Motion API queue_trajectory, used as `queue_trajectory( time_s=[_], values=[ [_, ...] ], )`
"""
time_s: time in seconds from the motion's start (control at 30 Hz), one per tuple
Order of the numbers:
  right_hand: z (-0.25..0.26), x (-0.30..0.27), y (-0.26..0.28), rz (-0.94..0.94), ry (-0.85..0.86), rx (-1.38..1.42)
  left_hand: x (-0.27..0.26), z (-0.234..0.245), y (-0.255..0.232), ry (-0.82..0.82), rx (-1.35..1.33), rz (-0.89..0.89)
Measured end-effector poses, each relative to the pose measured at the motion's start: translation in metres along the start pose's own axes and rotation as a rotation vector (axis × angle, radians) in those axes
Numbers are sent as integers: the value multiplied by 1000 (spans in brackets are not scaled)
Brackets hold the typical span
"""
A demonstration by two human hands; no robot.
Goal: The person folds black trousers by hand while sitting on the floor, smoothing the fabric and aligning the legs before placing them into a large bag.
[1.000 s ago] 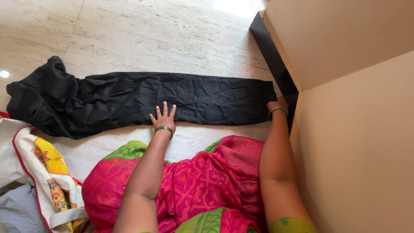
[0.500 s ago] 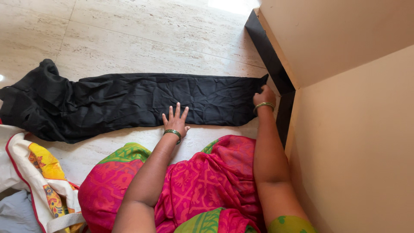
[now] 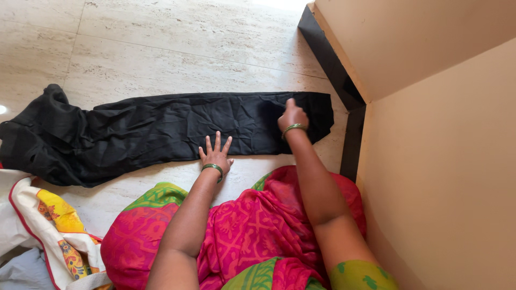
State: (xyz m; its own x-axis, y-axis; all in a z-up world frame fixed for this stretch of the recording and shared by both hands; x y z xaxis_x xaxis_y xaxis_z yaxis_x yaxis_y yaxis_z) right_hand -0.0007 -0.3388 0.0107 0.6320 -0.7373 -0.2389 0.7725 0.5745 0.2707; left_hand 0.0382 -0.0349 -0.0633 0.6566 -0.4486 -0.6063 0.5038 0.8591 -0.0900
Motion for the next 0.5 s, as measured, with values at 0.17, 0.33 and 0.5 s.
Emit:
queue_trajectory(
  time_s=[0.17,0.33,0.5],
  values=[
    [20,70,-141,-164,-146,381,1,0,3,28,-38,15],
    [-19,81,-200,-386,53,463,3,-1,4,28,-39,23],
    [-27,59,-191,-626,33,493,4,-4,5,24,-42,21]
  ],
)
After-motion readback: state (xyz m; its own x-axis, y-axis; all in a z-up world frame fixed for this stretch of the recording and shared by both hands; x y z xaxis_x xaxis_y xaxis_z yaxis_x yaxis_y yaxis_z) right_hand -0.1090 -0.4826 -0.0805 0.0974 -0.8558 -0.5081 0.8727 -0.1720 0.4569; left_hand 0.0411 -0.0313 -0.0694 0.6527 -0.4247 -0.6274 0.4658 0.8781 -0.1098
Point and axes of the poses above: each hand's wrist, its own x-axis towards the middle knuckle, its own z-axis out of the back of the hand, y = z × x, the point moved 7 cm from there along x, towards the middle knuckle, and after that the axes turned 1 degree about -y, right-handed, at the moved point
